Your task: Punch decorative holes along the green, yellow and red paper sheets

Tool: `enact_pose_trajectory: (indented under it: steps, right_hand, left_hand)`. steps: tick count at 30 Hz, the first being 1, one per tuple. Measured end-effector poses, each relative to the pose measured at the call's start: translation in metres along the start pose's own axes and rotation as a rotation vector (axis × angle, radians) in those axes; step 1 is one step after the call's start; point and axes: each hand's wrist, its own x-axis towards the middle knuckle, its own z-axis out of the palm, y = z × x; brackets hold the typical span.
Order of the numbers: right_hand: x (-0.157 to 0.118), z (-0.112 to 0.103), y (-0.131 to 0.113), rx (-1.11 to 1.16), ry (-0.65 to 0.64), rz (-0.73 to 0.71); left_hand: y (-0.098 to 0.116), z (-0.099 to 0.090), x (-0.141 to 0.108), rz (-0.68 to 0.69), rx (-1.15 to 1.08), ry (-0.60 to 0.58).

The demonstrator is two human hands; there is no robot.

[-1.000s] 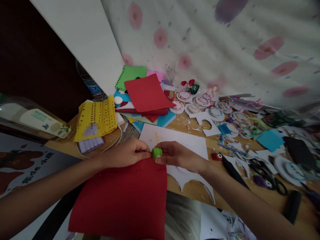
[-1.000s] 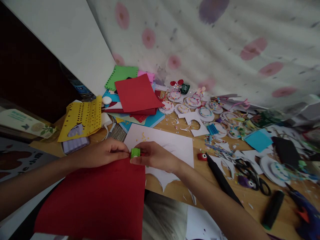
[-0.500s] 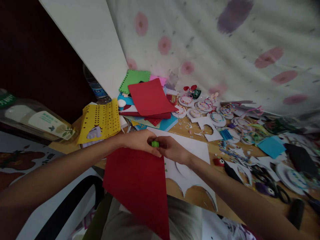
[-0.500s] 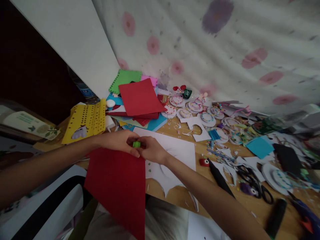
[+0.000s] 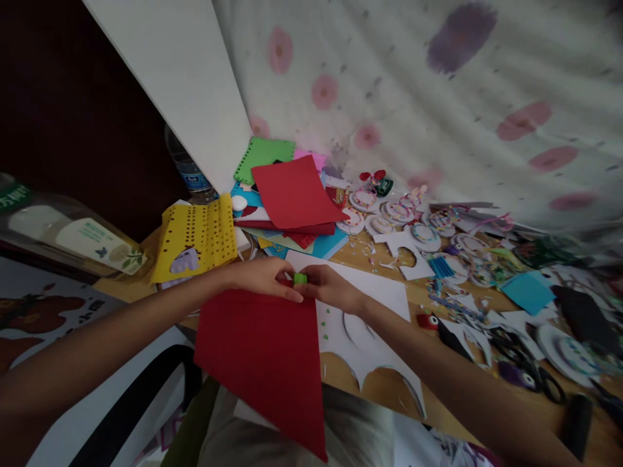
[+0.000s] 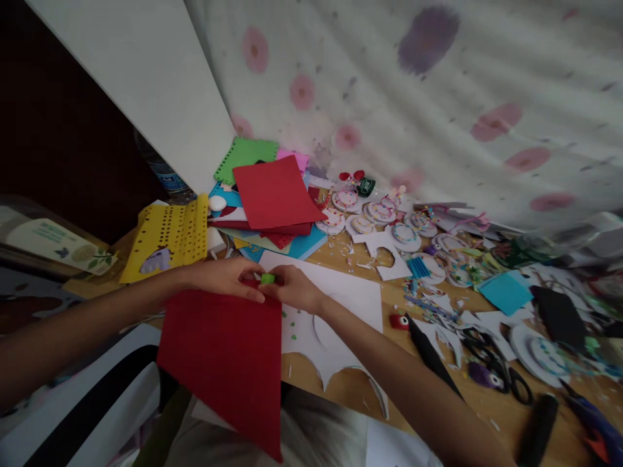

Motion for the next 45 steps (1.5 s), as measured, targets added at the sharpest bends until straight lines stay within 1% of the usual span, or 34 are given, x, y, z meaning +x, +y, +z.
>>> enact_pose_trajectory:
  steps: [1, 4, 6, 9, 13, 15, 19, 21, 25, 30, 33, 36, 39, 43, 45]
  right_hand:
    - [0.000, -0.002, 0.000, 0.056, -0.024, 0.010]
    - [-0.002, -0.009, 0.002, 0.332, -0.084, 0.069]
    - [-0.003, -0.014, 0.004, 0.424, -0.057, 0.090]
    - [-0.002, -0.018, 0.008, 0.372, -0.002, 0.060]
    - [-0.001, -0.017, 0.008, 0.306, -0.031, 0.057]
    - [-0.002, -0.016, 0.005, 0.280, -0.038, 0.053]
    - [-0.006, -0.018, 0.002, 0.235, -0.008, 0.015]
    - [-0.008, -0.021, 0.001, 0.257, 0.000, 0.000]
    - [-0.012, -0.024, -0.003, 0.345, -0.027, 0.005]
    - [-0.012, -0.023, -0.003, 0.322, -0.043, 0.004]
    - [-0.011, -0.023, 0.002, 0.403, -0.037, 0.034]
    - [-0.011, -0.023, 0.004, 0.443, -0.021, 0.021]
    - [-0.015, -0.021, -0.002, 0.382, -0.025, -0.008]
    - [-0.024, -0.014, -0.016, 0.238, -0.123, 0.016]
    - [-0.026, -0.012, -0.019, 0.191, -0.128, 0.016]
  left_hand:
    - [-0.002, -0.001, -0.003, -0.031, -0.006, -0.029]
    - [-0.010, 0.001, -0.015, -0.088, -0.047, -0.107]
    - [-0.013, 0.007, -0.022, -0.090, -0.066, -0.137]
    - [-0.013, 0.017, -0.031, -0.078, -0.085, -0.180]
    - [-0.012, 0.025, -0.038, -0.083, -0.071, -0.182]
    - [-0.014, 0.027, -0.040, -0.081, -0.065, -0.183]
    - [-0.015, 0.027, -0.042, -0.031, -0.036, -0.167]
    - [-0.013, 0.026, -0.043, -0.018, -0.022, -0.174]
    - [-0.007, 0.026, -0.044, -0.016, 0.000, -0.185]
    - [-0.001, 0.025, -0.044, 0.001, 0.023, -0.162]
    - [0.000, 0.025, -0.044, 0.012, 0.029, -0.147]
    - [-0.002, 0.025, -0.043, 0.002, 0.016, -0.092]
    - [-0.003, 0.026, -0.038, -0.020, -0.022, -0.030]
    - [-0.001, 0.026, -0.027, 0.036, -0.011, 0.034]
    - [0.002, 0.026, -0.022, 0.048, 0.026, 0.061]
